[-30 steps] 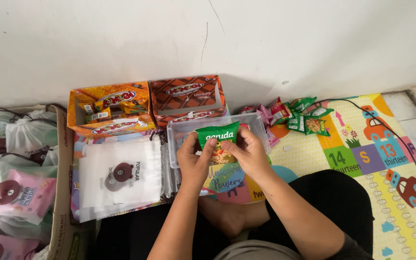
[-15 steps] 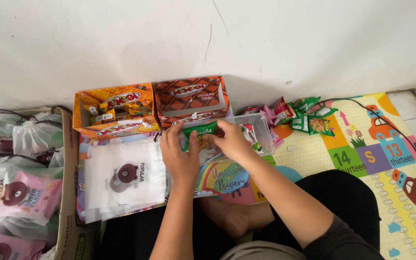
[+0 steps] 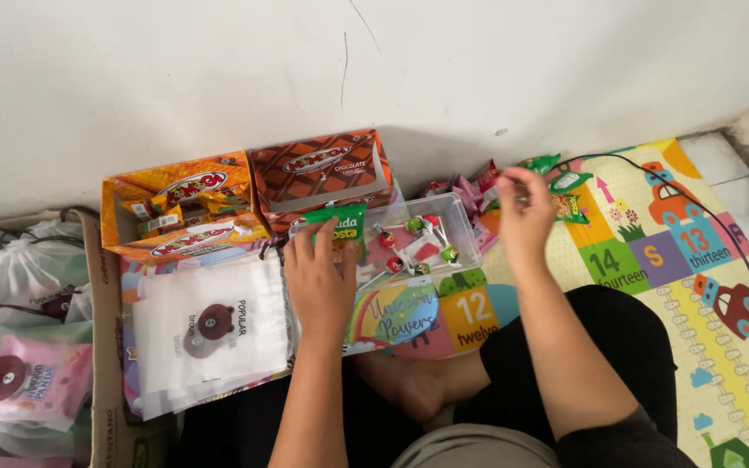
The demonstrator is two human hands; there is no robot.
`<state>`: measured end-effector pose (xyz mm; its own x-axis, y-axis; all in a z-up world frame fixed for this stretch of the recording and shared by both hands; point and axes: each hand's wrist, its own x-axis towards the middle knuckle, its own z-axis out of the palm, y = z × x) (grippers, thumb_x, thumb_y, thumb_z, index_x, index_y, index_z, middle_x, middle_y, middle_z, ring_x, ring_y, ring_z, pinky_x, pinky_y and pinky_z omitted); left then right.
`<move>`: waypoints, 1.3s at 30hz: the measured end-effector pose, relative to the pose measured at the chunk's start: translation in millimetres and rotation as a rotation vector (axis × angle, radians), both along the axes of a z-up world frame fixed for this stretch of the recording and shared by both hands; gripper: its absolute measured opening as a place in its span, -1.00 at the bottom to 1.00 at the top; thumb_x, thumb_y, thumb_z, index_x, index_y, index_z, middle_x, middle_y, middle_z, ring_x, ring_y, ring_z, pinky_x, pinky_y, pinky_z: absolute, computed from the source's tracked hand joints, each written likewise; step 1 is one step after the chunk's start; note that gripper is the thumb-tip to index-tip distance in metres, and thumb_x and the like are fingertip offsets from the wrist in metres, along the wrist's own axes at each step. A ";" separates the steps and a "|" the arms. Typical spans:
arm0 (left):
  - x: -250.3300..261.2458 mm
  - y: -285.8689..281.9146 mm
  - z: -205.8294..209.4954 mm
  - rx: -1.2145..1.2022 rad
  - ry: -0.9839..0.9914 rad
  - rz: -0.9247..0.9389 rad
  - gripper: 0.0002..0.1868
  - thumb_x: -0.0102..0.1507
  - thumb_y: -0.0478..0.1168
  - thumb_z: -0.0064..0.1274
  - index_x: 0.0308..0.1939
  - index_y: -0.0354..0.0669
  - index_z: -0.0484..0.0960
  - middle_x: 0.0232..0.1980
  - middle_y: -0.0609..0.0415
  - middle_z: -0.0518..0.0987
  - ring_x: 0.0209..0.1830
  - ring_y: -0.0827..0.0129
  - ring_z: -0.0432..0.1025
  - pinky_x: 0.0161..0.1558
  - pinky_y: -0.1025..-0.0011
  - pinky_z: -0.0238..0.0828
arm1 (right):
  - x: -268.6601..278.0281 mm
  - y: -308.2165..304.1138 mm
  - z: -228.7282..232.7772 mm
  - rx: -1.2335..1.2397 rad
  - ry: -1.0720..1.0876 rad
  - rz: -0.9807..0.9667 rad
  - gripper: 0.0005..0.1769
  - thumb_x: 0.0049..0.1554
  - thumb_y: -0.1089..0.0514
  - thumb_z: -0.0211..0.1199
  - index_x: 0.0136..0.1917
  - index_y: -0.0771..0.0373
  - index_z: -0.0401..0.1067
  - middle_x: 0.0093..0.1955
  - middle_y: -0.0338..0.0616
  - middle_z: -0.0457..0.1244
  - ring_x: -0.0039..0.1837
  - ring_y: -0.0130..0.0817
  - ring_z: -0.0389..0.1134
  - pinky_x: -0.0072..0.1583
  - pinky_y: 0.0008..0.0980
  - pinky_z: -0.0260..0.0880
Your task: Packing various snack items into small drawstring gift bags while sitting on the floor
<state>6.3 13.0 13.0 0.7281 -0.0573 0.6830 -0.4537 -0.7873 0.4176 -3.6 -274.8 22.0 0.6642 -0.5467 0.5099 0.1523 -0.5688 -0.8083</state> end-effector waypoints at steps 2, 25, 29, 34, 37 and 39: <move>-1.9 -1.2 -0.4 0.067 0.077 0.020 -0.55 0.22 -0.16 0.24 0.17 -0.03 0.53 0.06 0.04 0.45 0.09 0.05 0.40 -0.02 0.14 0.41 | 1.9 -46.1 -42.3 0.056 0.014 -0.074 -0.89 0.34 0.27 0.25 0.15 0.20 0.48 0.07 -0.03 0.31 0.07 -0.13 0.36 0.13 -0.24 0.41; 0.4 -1.2 -10.0 0.049 0.216 0.023 -0.41 0.24 -0.04 0.16 0.36 0.07 0.44 0.18 0.07 0.39 0.18 0.06 0.34 0.07 0.17 0.35 | -5.7 -34.6 -113.2 -0.274 0.190 0.023 -0.66 0.32 0.18 0.14 0.31 0.32 0.49 0.31 0.14 0.32 0.38 0.14 0.28 0.41 -0.06 0.25; -4.3 -3.3 10.8 -0.096 0.025 -0.021 -0.49 0.29 -0.17 0.13 0.33 -0.03 0.48 0.17 -0.03 0.39 0.16 -0.02 0.33 0.16 0.12 0.32 | 4.3 -44.6 -69.2 -0.194 -0.041 -0.019 -0.70 0.38 0.19 0.12 0.32 0.29 0.50 0.32 0.10 0.32 0.39 0.02 0.29 0.42 -0.09 0.24; -32.5 -16.6 65.1 -0.601 0.568 -0.372 -0.36 0.29 -0.16 0.15 0.42 -0.26 0.36 0.07 -0.24 0.58 0.06 -0.06 0.51 0.05 0.06 0.48 | -20.4 7.9 20.5 -0.500 -0.439 0.180 -0.61 0.38 0.22 -0.04 0.41 0.40 0.32 0.46 0.11 0.16 0.52 0.02 0.11 0.53 0.02 0.10; -39.8 -19.4 76.8 -0.921 0.715 -0.680 -0.12 0.33 0.15 -0.10 0.54 -0.38 0.05 0.33 -0.61 0.34 0.33 -0.53 0.28 0.21 -0.35 0.28 | -49.4 59.7 27.1 -0.588 -0.502 0.297 -0.64 0.32 0.20 0.00 0.33 0.35 0.39 0.44 0.13 0.18 0.52 0.18 0.09 0.53 0.11 0.11; -35.7 -16.6 55.9 -1.103 0.772 -0.810 0.03 0.28 0.30 -0.09 0.59 -0.25 -0.14 0.41 -0.65 0.15 0.37 -0.60 0.13 0.21 -0.42 0.17 | -62.7 80.3 13.5 -0.610 -0.520 0.386 -0.65 0.30 0.12 0.06 0.29 0.24 0.44 0.38 0.03 0.25 0.48 0.16 0.16 0.50 0.13 0.17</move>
<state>-29.4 -3.6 68.9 0.9320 -0.3338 0.1416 -0.0011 0.3878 0.9217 -66.4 -194.5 35.5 0.3491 0.1324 0.9277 0.6857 -0.7108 -0.1566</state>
